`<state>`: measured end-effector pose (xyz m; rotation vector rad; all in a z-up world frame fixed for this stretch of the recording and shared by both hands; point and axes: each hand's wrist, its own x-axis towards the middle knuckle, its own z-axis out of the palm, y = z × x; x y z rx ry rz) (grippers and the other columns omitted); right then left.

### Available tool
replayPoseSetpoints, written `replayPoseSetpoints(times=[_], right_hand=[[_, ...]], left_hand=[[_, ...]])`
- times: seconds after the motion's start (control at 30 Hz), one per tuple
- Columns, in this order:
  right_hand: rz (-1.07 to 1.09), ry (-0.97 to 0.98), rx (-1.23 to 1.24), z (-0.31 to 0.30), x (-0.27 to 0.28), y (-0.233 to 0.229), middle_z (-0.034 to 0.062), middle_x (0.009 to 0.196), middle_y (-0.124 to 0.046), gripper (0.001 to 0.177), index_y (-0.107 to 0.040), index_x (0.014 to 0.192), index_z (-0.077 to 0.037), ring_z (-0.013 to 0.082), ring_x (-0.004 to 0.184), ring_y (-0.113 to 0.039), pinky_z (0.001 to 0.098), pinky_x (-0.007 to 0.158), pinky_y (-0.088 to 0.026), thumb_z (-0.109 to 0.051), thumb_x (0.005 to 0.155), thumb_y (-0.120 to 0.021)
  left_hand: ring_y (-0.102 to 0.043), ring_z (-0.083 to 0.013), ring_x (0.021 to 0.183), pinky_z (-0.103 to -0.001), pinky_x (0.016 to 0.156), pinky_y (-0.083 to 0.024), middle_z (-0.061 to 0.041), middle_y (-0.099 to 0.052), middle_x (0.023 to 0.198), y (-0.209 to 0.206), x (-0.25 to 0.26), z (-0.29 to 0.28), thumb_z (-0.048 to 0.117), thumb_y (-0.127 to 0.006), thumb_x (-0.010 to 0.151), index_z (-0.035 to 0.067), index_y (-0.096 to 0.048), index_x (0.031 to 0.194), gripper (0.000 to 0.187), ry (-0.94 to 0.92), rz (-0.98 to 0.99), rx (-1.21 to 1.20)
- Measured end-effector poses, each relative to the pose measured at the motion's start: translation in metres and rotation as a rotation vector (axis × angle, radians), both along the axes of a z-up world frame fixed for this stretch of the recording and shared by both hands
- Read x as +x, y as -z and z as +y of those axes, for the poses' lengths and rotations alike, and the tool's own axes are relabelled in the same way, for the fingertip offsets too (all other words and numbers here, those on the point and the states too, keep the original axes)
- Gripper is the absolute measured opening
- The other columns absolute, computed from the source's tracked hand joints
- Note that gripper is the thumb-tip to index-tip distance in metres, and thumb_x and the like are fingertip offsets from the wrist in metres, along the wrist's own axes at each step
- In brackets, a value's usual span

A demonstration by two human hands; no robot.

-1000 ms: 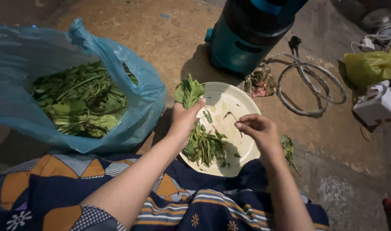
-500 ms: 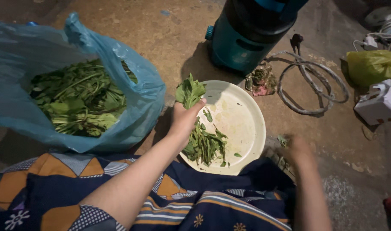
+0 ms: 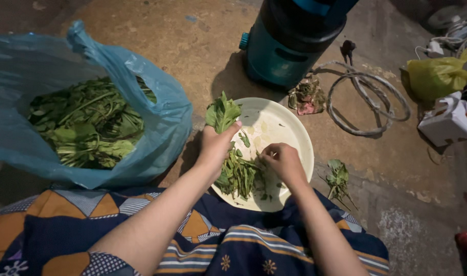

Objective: The person sits on the floor and repeatedly picks leafy green vegetables from a blue plastic bag, removes leaves from stems by hand, and places the separated leaves into a white bowl. Stems and discarded parts are placed on the floor beside the bowl.

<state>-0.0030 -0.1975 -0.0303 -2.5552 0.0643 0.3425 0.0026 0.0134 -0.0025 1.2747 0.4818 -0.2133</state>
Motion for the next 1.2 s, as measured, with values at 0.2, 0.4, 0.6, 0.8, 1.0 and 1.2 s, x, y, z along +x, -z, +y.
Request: replayPoseSetpoints(times=[0.2, 0.4, 0.6, 0.8, 1.0, 1.2], right_hand=[[0.270, 0.047, 0.321, -0.062, 0.006, 0.006, 0.0124, 0.091, -0.080, 0.027, -0.083, 0.101, -0.007, 0.0193, 0.086, -0.068, 0.0344, 0.079, -0.052, -0.028, 0.085, -0.079], [0.541, 0.048, -0.396, -0.173, -0.001, 0.007, 0.0129, 0.088, -0.082, 0.041, -0.086, 0.094, -0.005, 0.0246, 0.083, -0.075, 0.0393, 0.076, -0.059, -0.041, 0.075, -0.086], [0.558, 0.166, -0.661, -0.206, -0.010, 0.005, 0.0164, 0.107, -0.077, 0.046, -0.076, 0.112, -0.009, 0.0313, 0.099, -0.076, 0.0441, 0.086, -0.059, -0.032, 0.075, -0.089], [-0.138, -0.185, -0.349, -0.073, 0.004, 0.014, 0.0226, 0.111, -0.071, 0.048, -0.069, 0.121, -0.010, 0.0396, 0.106, -0.066, 0.0475, 0.090, -0.053, -0.012, 0.074, -0.077], [-0.623, -0.347, -0.152, 0.045, 0.005, 0.008, 0.0211, 0.101, -0.066, 0.037, -0.072, 0.113, -0.005, 0.0391, 0.089, -0.063, 0.0481, 0.076, -0.051, -0.012, 0.077, -0.075], [-0.523, -0.063, -0.093, 0.060, 0.014, 0.009, 0.0158, 0.096, -0.068, 0.011, -0.073, 0.093, -0.007, 0.0368, 0.095, -0.065, 0.0470, 0.080, -0.052, -0.012, 0.083, -0.074]], left_hand=[[-0.045, -0.0064, 0.049, -0.025, 0.041, -0.034, 0.005, -0.052, 0.065, 0.001, 0.000, 0.000, 0.027, -0.076, 0.085, 0.010, -0.064, 0.093, 0.022, -0.009, -0.011, -0.036], [-0.041, -0.0050, 0.048, -0.025, 0.039, -0.029, 0.007, -0.049, 0.064, 0.001, -0.002, 0.001, 0.023, -0.075, 0.086, 0.009, -0.064, 0.092, 0.019, -0.010, -0.068, -0.112], [-0.038, -0.0064, 0.046, -0.026, 0.038, -0.028, 0.006, -0.047, 0.062, 0.001, -0.002, -0.002, 0.021, -0.075, 0.087, 0.008, -0.063, 0.091, 0.018, -0.008, -0.064, -0.098], [-0.039, -0.0070, 0.046, -0.026, 0.038, -0.029, 0.004, -0.047, 0.062, 0.007, -0.003, 0.000, 0.024, -0.075, 0.086, 0.008, -0.063, 0.092, 0.021, 0.007, -0.082, -0.061], [-0.042, -0.0052, 0.050, -0.024, 0.041, -0.031, 0.004, -0.052, 0.074, 0.008, -0.001, 0.002, 0.034, -0.072, 0.084, 0.012, -0.057, 0.097, 0.030, 0.020, 0.034, -0.079], [-0.042, -0.0044, 0.051, -0.024, 0.042, -0.030, 0.003, -0.053, 0.076, 0.008, -0.001, 0.001, 0.037, -0.068, 0.088, 0.011, -0.056, 0.096, 0.031, -0.006, 0.032, -0.098]])
